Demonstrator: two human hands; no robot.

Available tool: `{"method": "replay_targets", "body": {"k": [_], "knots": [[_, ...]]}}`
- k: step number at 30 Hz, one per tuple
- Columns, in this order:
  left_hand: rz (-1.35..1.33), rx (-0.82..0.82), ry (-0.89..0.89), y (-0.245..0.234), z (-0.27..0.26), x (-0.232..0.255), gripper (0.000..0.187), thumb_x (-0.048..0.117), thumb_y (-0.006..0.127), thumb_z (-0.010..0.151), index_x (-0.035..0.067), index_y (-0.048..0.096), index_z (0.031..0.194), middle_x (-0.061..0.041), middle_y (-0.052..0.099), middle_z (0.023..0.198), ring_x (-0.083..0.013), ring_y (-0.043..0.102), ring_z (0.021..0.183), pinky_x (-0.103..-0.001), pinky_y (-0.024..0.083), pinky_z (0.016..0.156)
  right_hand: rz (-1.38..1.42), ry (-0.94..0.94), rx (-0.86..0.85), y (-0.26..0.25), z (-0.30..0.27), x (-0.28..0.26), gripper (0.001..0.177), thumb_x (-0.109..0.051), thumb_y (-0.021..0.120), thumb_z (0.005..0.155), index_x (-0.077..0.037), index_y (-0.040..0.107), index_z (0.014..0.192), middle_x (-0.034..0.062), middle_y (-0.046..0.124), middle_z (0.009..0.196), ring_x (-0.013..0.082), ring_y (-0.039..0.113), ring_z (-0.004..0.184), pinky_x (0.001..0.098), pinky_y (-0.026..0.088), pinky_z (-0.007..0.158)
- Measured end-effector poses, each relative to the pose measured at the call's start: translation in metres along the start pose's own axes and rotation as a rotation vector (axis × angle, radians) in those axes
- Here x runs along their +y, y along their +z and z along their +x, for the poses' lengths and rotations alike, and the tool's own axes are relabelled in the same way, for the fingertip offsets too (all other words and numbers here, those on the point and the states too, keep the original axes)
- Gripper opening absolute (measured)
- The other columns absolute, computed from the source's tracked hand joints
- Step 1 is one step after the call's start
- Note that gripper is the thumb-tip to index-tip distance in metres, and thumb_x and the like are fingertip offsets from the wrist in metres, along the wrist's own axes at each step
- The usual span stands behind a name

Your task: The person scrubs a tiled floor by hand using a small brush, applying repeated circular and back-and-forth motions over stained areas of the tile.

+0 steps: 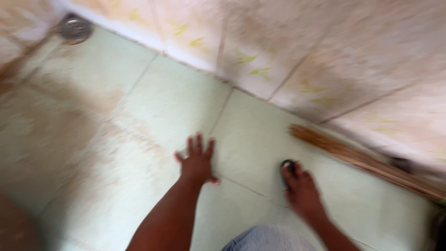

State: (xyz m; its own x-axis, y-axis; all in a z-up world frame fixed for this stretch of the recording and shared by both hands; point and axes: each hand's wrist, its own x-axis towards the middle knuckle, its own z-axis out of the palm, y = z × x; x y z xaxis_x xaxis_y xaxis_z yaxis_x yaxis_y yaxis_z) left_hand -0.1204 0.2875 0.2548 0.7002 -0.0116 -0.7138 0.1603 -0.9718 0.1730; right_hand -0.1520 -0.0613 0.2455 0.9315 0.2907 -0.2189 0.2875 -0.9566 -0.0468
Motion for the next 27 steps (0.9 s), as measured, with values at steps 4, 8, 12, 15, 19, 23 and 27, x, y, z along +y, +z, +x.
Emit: {"method": "replay_targets", "body": {"k": [4,8,12,15,19,23,27], "knots": [[0.006,-0.006,0.053,-0.008,0.003,-0.002,0.149,0.059,0.095,0.062,0.031,-0.012,0.163,-0.014,-0.026,0.17,-0.0413,-0.019,0.156,-0.083,0.015,0.111,0.054,0.104,-0.047,-0.012,0.026,0.053,0.078,-0.021,0.073,0.084,-0.013,0.04,0.153,0.0225,0.037,0.158,0.0451,0.054,0.117,0.0509,0.047,0.103],[-0.003,-0.07,0.033,-0.016,-0.004,0.008,0.15,0.055,0.096,0.063,0.034,-0.014,0.164,-0.015,-0.027,0.17,-0.0418,-0.019,0.156,-0.082,0.014,0.113,0.045,0.151,0.038,-0.014,0.04,0.05,0.08,-0.026,0.077,0.081,-0.014,0.043,0.152,0.0265,0.038,0.154,0.0426,0.055,0.112,0.052,0.047,0.102],[-0.009,-0.046,0.012,-0.022,-0.005,0.006,0.148,0.056,0.095,0.062,0.035,-0.012,0.163,-0.013,-0.026,0.17,-0.0401,-0.02,0.156,-0.08,0.016,0.113,0.15,-0.371,0.03,0.015,0.02,-0.039,0.074,-0.017,0.071,0.079,-0.013,0.048,0.149,0.0166,0.05,0.149,0.0376,0.052,0.125,0.0447,0.045,0.108],[-0.003,-0.066,0.005,-0.021,-0.005,0.007,0.149,0.055,0.095,0.061,0.035,-0.011,0.164,-0.012,-0.024,0.171,-0.0397,-0.018,0.157,-0.081,0.016,0.114,0.021,-0.542,0.098,0.01,0.03,-0.058,0.078,-0.027,0.074,0.069,-0.016,0.053,0.143,0.0222,0.049,0.149,0.0453,0.05,0.125,0.0522,0.043,0.104],[0.022,-0.023,0.02,-0.013,-0.002,0.005,0.15,0.057,0.095,0.061,0.034,-0.013,0.163,-0.013,-0.024,0.17,-0.0409,-0.018,0.156,-0.081,0.018,0.113,-0.058,-0.079,-0.106,-0.021,0.092,0.026,0.065,-0.02,0.059,0.096,-0.006,0.041,0.157,0.0165,0.056,0.141,0.0302,0.058,0.122,0.0455,0.048,0.106],[0.004,-0.014,0.038,-0.013,-0.001,0.003,0.15,0.056,0.096,0.061,0.033,-0.013,0.163,-0.013,-0.026,0.17,-0.0419,-0.019,0.156,-0.081,0.018,0.112,-0.027,-0.305,0.111,-0.011,0.092,0.025,0.062,-0.018,0.059,0.091,-0.005,0.045,0.149,0.0222,0.052,0.146,0.0384,0.054,0.123,0.049,0.044,0.107],[-0.005,-0.015,0.029,-0.023,0.002,0.005,0.152,0.054,0.097,0.06,0.035,-0.013,0.163,-0.011,-0.027,0.17,-0.0381,-0.019,0.157,-0.08,0.016,0.114,0.038,-0.653,-0.063,0.014,0.028,-0.078,0.071,-0.026,0.067,0.081,-0.016,0.045,0.148,0.0168,0.041,0.155,0.0375,0.045,0.135,0.0494,0.035,0.116]]}}
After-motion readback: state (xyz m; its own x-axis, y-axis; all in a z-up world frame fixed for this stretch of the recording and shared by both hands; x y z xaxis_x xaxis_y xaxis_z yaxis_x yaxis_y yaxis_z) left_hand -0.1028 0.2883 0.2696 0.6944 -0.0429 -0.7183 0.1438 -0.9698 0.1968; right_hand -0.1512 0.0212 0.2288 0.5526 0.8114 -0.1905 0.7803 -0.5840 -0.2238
